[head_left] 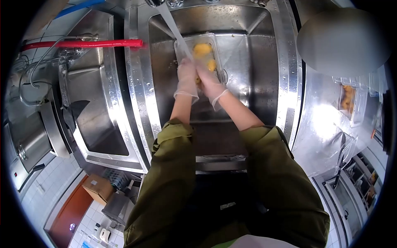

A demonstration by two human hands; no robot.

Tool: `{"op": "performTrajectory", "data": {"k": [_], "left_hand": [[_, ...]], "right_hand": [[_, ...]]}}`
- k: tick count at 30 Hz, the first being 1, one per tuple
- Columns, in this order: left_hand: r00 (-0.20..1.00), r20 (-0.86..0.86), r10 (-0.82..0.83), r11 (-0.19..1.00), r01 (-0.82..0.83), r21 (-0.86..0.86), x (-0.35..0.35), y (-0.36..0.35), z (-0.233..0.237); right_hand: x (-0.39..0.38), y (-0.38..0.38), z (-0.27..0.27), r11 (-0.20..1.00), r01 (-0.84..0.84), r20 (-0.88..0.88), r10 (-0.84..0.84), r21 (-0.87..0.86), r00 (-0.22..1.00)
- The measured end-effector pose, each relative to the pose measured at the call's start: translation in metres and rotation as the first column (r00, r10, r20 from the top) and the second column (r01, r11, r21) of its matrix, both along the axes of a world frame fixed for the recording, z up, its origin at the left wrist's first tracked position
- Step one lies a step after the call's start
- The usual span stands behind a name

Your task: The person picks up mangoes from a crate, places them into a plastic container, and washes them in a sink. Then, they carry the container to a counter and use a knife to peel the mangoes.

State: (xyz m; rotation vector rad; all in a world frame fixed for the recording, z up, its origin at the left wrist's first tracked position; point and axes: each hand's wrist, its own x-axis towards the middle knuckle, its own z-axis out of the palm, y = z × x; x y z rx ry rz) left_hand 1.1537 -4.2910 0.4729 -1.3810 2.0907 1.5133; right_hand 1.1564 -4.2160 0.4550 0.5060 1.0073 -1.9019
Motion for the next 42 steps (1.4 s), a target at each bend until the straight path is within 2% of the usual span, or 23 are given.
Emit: {"op": "performTrajectory", "data": {"k": [2, 4, 6, 7, 8, 10, 12, 13, 14, 16, 20, 22, 23, 24, 25, 28, 30, 31, 32, 33, 37, 39, 42], "left_hand": [[0.928, -0.361, 0.089, 0.986, -0.133, -0.101, 0.014, 0.034, 0.002], [0.571, -0.737, 0.363, 0.932, -0.200, 0.304, 0.016, 0.038, -0.073], [0.797, -0.590, 0.126, 0.990, -0.137, 0.026, 0.014, 0.029, -0.032], [0.850, -0.374, 0.372, 0.893, -0.218, 0.393, 0.011, 0.014, -0.023], [0.871, -0.378, 0.313, 0.891, -0.132, 0.434, 0.006, -0.001, -0.026], [0.908, -0.386, 0.163, 0.984, -0.121, 0.133, 0.020, 0.014, -0.018], [0.967, -0.243, 0.072, 0.997, -0.075, -0.001, 0.037, 0.016, -0.069], [0.986, -0.164, 0.036, 0.997, -0.047, -0.063, 0.042, 0.017, -0.088], [0.990, -0.045, -0.133, 0.985, 0.127, -0.114, 0.043, 0.021, -0.079], [0.875, 0.216, -0.434, 0.871, 0.468, -0.148, 0.055, 0.033, -0.050], [0.813, 0.281, -0.510, 0.775, 0.576, -0.261, 0.065, 0.029, -0.078], [0.852, 0.268, -0.449, 0.788, 0.519, -0.330, 0.062, 0.026, -0.095], [0.893, 0.018, -0.449, 0.727, 0.377, -0.574, 0.063, 0.024, -0.106], [0.849, 0.086, -0.521, 0.653, 0.462, -0.600, 0.061, 0.020, -0.117], [0.797, 0.152, -0.585, 0.573, 0.539, -0.618, 0.056, 0.016, -0.128], [0.629, 0.397, -0.668, 0.332, 0.730, -0.598, 0.041, 0.019, -0.134], [0.576, 0.536, -0.617, 0.212, 0.777, -0.592, 0.033, 0.025, -0.145], [0.681, 0.441, -0.585, 0.233, 0.661, -0.713, 0.032, 0.026, -0.150], [0.652, 0.412, -0.636, 0.282, 0.694, -0.662, 0.028, 0.021, -0.148], [0.621, 0.383, -0.684, 0.322, 0.728, -0.605, 0.025, 0.011, -0.144], [0.409, 0.420, -0.810, 0.260, 0.893, -0.367, 0.013, 0.002, -0.112], [0.530, 0.344, -0.775, 0.333, 0.805, -0.491, 0.027, 0.004, -0.126], [0.703, 0.271, -0.658, 0.466, 0.662, -0.587, 0.030, 0.003, -0.145]], "right_hand": [[-0.012, 0.003, -0.037, 0.999, 0.014, 0.068, -0.011, -0.040, 0.998], [-0.018, -0.003, -0.061, 0.956, 0.222, 0.226, -0.176, -0.193, 0.958], [-0.013, 0.011, -0.027, 0.999, 0.029, -0.120, -0.034, -0.044, 0.992], [-0.011, 0.010, -0.039, 0.995, -0.058, -0.227, 0.074, 0.076, 0.971], [-0.009, 0.008, -0.028, 0.970, -0.133, -0.316, 0.194, 0.203, 0.929], [-0.006, 0.009, -0.020, 0.982, -0.101, -0.228, 0.136, 0.158, 0.964], [-0.005, 0.014, -0.041, 0.990, -0.127, -0.069, 0.132, 0.065, 0.989], [-0.007, 0.019, -0.023, 0.903, -0.260, -0.073, 0.301, 0.341, 0.951], [-0.009, 0.019, -0.045, 0.745, -0.348, -0.223, 0.547, 0.569, 0.807], [-0.008, 0.015, -0.123, 0.311, -0.229, -0.236, 0.923, 0.922, 0.304], [-0.015, 0.005, -0.105, 0.181, 0.235, -0.197, 0.979, 0.955, 0.049], [-0.031, 0.002, -0.129, -0.007, 0.338, 0.097, 0.964, 0.941, -0.249], [-0.038, 0.000, -0.131, -0.111, 0.352, 0.244, 0.900, 0.930, -0.361], [-0.044, 0.001, -0.133, -0.210, 0.378, 0.381, 0.800, 0.902, -0.463], [-0.049, 0.015, -0.110, -0.070, 0.515, 0.399, 0.724, 0.855, -0.563], [-0.047, 0.005, -0.121, -0.083, 0.575, 0.341, 0.870, 0.814, -0.356], [-0.055, 0.000, -0.124, -0.100, 0.436, 0.294, 0.866, 0.894, -0.404], [-0.060, -0.008, -0.140, -0.159, 0.351, 0.311, 0.845, 0.923, -0.435], [-0.059, -0.013, -0.150, -0.215, 0.263, 0.319, 0.824, 0.941, -0.469], [-0.051, -0.015, -0.158, -0.233, 0.385, 0.401, 0.801, 0.893, -0.444], [-0.061, 0.000, -0.147, -0.066, 0.233, 0.192, 0.797, 0.970, -0.573], [-0.082, 0.008, -0.098, -0.027, 0.034, 0.043, 0.733, 0.999, -0.679], [-0.084, 0.008, -0.115, 0.249, 0.201, -0.106, 0.836, 0.947, -0.539]]}}
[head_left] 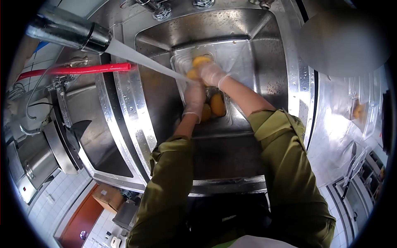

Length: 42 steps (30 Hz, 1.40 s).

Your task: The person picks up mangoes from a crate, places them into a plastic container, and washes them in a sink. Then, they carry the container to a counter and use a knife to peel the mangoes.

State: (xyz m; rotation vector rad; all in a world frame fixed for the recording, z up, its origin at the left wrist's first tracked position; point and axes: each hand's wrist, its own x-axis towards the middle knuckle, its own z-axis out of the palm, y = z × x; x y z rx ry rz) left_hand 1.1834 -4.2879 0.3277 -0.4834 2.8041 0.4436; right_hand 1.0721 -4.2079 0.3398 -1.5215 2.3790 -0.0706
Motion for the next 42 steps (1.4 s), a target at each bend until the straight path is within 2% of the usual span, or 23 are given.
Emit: {"op": "performTrajectory", "data": {"k": [1, 4, 7, 9, 10, 12, 14, 17, 19, 22, 25, 27, 28, 29, 30, 31, 32, 33, 34, 35, 38, 41, 42], "left_hand": [[0.997, -0.026, 0.070, 0.998, -0.070, -0.003, -0.002, 0.000, -0.004], [0.969, -0.134, 0.206, 0.961, -0.174, 0.213, -0.021, 0.004, 0.021], [0.953, -0.174, 0.248, 0.949, -0.202, 0.243, -0.007, 0.014, 0.011], [0.899, -0.414, -0.141, 0.989, 0.109, -0.101, 0.000, 0.003, 0.007], [0.808, -0.472, -0.353, 0.926, 0.228, -0.301, -0.002, -0.004, 0.010], [0.943, -0.325, -0.068, 0.992, 0.028, -0.124, -0.011, 0.005, 0.009], [0.987, -0.107, 0.123, 0.992, -0.119, 0.040, -0.017, 0.010, 0.002], [0.969, 0.168, 0.182, 0.967, -0.207, 0.147, -0.031, -0.002, -0.011], [0.959, 0.222, 0.175, 0.974, -0.201, 0.101, -0.034, -0.002, -0.013], [0.955, 0.068, 0.288, 0.940, -0.296, 0.172, -0.019, 0.003, 0.002], [0.954, 0.217, 0.206, 0.974, -0.222, 0.050, -0.010, 0.009, 0.054], [0.884, 0.221, 0.411, 0.867, -0.454, 0.207, -0.008, 0.007, 0.072], [0.835, 0.232, 0.499, 0.784, -0.549, 0.289, -0.009, 0.006, 0.077], [0.788, 0.144, 0.598, 0.665, -0.589, 0.460, 0.001, 0.001, 0.056], [0.628, 0.370, 0.685, 0.299, -0.705, 0.643, 0.007, -0.009, 0.032], [0.468, 0.608, 0.641, -0.122, -0.720, 0.683, 0.011, -0.023, 0.008], [0.304, 0.755, 0.582, -0.510, -0.587, 0.629, 0.007, -0.022, 0.017], [0.128, 0.885, 0.448, -0.807, -0.367, 0.462, 0.003, -0.021, 0.029], [0.147, 0.872, 0.467, -0.787, -0.381, 0.486, 0.002, -0.018, 0.047], [0.166, 0.858, 0.485, -0.765, -0.395, 0.509, 0.003, -0.015, 0.061], [0.221, 0.815, 0.536, -0.695, -0.432, 0.575, 0.004, -0.010, 0.089], [0.314, 0.791, 0.524, -0.647, -0.457, 0.610, 0.004, -0.016, 0.079], [0.349, 0.788, 0.507, -0.636, -0.466, 0.615, 0.004, -0.020, 0.069]], "right_hand": [[-0.001, -0.003, 0.022, 0.986, 0.124, 0.099, -0.136, 0.115, 0.986], [0.009, 0.001, -0.008, 0.984, 0.066, -0.293, -0.112, -0.163, 0.950], [0.013, 0.005, 0.031, 0.988, 0.157, 0.098, -0.156, -0.003, 0.983], [0.012, 0.002, 0.006, 0.980, 0.197, 0.116, -0.198, 0.018, 0.973], [0.007, -0.004, 0.008, 0.976, 0.218, 0.119, -0.219, 0.021, 0.968], [0.011, -0.015, 0.010, 0.957, 0.283, -0.057, -0.280, 0.058, 0.958], [0.009, -0.015, 0.009, 0.959, 0.274, -0.145, -0.262, 0.071, 0.954], [-0.003, -0.021, -0.008, 0.985, 0.171, -0.081, -0.171, -0.001, 0.982], [-0.005, -0.022, -0.016, 0.983, 0.160, 0.039, -0.157, -0.090, 0.987], [-0.002, -0.019, -0.014, 0.984, 0.139, 0.080, -0.131, -0.107, 0.988], [-0.001, -0.007, 0.008, 0.945, 0.268, 0.241, -0.220, -0.189, 0.945], [0.011, -0.002, 0.032, 0.860, 0.493, 0.469, -0.384, -0.133, 0.796], [0.011, -0.001, 0.036, 0.775, 0.626, 0.626, -0.448, -0.085, 0.638], [0.012, 0.001, 0.039, 0.664, 0.747, 0.750, -0.483, -0.023, 0.452], [0.017, 0.000, 0.022, 0.516, 0.852, 0.880, -0.440, 0.087, 0.177], [0.020, 0.000, 0.007, 0.373, 0.898, 0.938, -0.330, 0.233, -0.106], [0.019, 0.003, 0.000, 0.378, 0.866, 0.943, -0.192, 0.326, -0.271], [0.023, 0.009, -0.006, 0.398, 0.817, 0.899, -0.052, 0.418, -0.434], [0.028, 0.013, -0.008, 0.432, 0.751, 0.807, 0.085, 0.499, -0.584], [0.031, 0.014, 0.023, 0.398, 0.700, 0.727, 0.107, 0.593, -0.678], [0.034, 0.005, 0.072, 0.377, 0.762, 0.834, -0.054, 0.526, -0.549], [0.035, -0.003, 0.057, 0.439, 0.788, 0.902, -0.201, 0.432, -0.383], [0.032, -0.005, 0.046, 0.466, 0.754, 0.886, -0.227, 0.463, -0.403]]}}
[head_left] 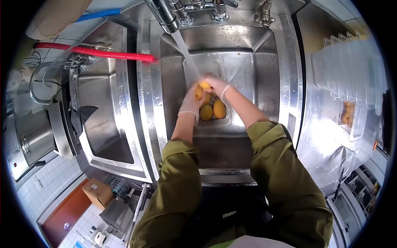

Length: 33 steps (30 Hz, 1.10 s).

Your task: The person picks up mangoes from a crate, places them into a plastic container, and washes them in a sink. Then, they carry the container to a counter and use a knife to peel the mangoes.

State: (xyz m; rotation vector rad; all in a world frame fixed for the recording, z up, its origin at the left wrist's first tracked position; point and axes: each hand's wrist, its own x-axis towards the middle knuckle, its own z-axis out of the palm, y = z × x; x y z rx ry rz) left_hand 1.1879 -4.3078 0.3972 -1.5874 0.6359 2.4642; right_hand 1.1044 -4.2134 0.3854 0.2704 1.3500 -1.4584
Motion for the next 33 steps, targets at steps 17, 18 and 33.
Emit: {"op": "performTrajectory", "data": {"k": [17, 18, 33], "left_hand": [[0.997, 0.047, 0.059, 0.998, -0.061, 0.029, -0.019, 0.011, -0.020], [0.983, 0.072, 0.171, 0.974, -0.179, 0.135, -0.018, 0.005, -0.027], [0.997, 0.022, -0.072, 0.964, 0.075, -0.256, -0.003, -0.005, -0.008]], "right_hand": [[-0.010, 0.017, 0.004, 0.956, 0.273, 0.117, -0.285, 0.107, 0.951], [-0.013, 0.021, 0.002, 0.974, 0.225, 0.188, -0.218, -0.014, 0.958], [0.006, 0.004, 0.025, 0.987, 0.109, -0.130, -0.093, 0.122, 0.987]]}}
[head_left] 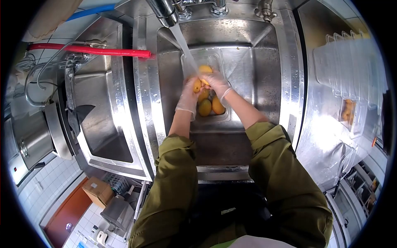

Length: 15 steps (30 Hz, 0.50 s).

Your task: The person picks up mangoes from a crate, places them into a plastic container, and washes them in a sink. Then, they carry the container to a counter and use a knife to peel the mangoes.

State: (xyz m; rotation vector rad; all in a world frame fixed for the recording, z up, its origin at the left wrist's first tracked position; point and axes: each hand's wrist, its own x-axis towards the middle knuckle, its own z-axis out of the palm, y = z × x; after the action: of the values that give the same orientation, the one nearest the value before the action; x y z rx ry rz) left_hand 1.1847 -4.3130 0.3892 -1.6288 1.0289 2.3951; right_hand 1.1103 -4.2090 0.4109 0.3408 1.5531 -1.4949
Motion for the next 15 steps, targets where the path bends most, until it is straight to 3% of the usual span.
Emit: {"op": "performTrajectory", "data": {"k": [3, 6, 8, 9, 11, 12, 14, 15], "left_hand": [[0.991, 0.088, -0.102, 0.992, 0.095, 0.082, -0.007, -0.008, -0.020], [0.994, 0.106, -0.008, 0.985, 0.026, -0.173, -0.018, 0.011, -0.046], [0.931, 0.126, -0.342, 0.929, 0.355, -0.100, -0.025, -0.001, -0.085], [0.859, 0.128, -0.496, 0.860, 0.506, -0.066, -0.028, -0.005, -0.095], [0.963, 0.040, -0.266, 0.954, 0.269, -0.130, -0.020, 0.011, -0.078], [0.989, -0.007, -0.145, 0.978, 0.143, -0.151, -0.015, 0.018, -0.066], [0.996, 0.061, -0.073, 0.995, 0.077, -0.068, -0.011, 0.017, -0.050], [0.994, 0.099, -0.037, 0.999, 0.040, -0.027, -0.010, 0.015, -0.044]], "right_hand": [[0.001, -0.005, -0.028, 0.991, -0.020, -0.177, 0.043, 0.129, 0.983], [-0.005, -0.002, -0.055, 0.909, -0.075, -0.367, 0.239, 0.410, 0.899], [-0.005, -0.001, -0.051, 0.810, -0.050, -0.466, 0.384, 0.584, 0.797], [-0.006, 0.000, -0.053, 0.810, -0.074, -0.440, 0.390, 0.582, 0.809], [-0.008, 0.003, -0.056, 0.810, -0.122, -0.388, 0.400, 0.573, 0.830], [-0.015, 0.006, -0.052, 0.784, -0.185, -0.390, 0.481, 0.593, 0.785], [-0.035, 0.009, -0.005, 0.714, -0.304, -0.384, 0.628, 0.631, 0.677], [-0.041, 0.009, 0.019, 0.809, -0.269, -0.474, 0.537, 0.522, 0.698]]}}
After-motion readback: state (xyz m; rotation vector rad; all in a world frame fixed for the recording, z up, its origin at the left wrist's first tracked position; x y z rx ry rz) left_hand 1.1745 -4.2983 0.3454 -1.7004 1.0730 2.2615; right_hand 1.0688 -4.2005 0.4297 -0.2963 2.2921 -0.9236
